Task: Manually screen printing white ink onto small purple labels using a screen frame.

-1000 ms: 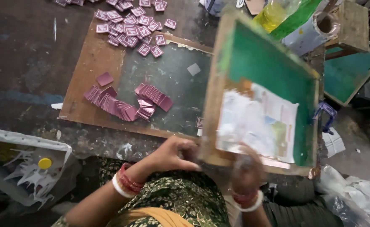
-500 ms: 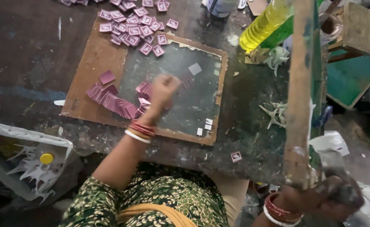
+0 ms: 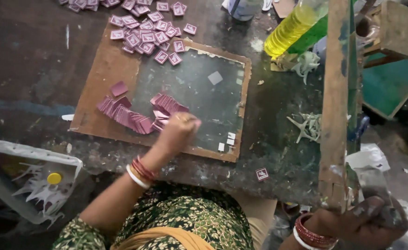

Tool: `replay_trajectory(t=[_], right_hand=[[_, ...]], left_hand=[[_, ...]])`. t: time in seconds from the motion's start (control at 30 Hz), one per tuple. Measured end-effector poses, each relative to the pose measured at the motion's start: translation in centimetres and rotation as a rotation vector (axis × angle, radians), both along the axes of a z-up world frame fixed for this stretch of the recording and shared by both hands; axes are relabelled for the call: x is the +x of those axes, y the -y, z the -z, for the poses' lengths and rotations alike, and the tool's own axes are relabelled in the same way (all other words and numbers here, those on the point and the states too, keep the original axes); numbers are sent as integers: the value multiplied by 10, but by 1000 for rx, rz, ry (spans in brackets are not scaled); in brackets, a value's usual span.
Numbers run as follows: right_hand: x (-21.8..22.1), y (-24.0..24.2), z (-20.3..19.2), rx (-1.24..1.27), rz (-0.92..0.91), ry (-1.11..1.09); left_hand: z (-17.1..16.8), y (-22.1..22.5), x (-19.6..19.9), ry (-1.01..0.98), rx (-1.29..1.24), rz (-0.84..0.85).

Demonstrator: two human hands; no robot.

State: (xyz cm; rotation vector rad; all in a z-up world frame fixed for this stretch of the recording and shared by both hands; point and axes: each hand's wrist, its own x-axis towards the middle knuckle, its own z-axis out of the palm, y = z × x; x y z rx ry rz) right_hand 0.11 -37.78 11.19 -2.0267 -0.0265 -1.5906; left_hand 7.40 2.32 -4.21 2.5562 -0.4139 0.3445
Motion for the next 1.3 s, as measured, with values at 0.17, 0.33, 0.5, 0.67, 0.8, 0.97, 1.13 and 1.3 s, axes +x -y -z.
replay_trajectory(t=[0.17, 0.33, 0.5, 0.67, 0.8, 0.97, 1.13, 1.3], right_hand=[[3, 8, 12, -9, -83, 22], [0, -10, -2, -41, -79, 14], [-2, -13, 1, 151, -221, 32], [3, -2, 14, 77, -198, 43], [7, -17, 35, 1, -341, -43], [10, -86, 51, -206, -676, -327], [62, -105, 72, -422, -632, -657], [93, -46, 74, -572, -601, -1041]], left_hand=[[7, 59, -17, 71, -93, 142], [-4, 82, 2, 38, -147, 172], [12, 87, 1, 9, -145, 221], [2, 86, -3, -4, -91, 239], [-20, 85, -30, -18, -100, 322], [-18, 52, -81, -522, -909, 330], [-27, 34, -92, -694, -462, -113], [-13, 34, -95, -703, -269, -178]])
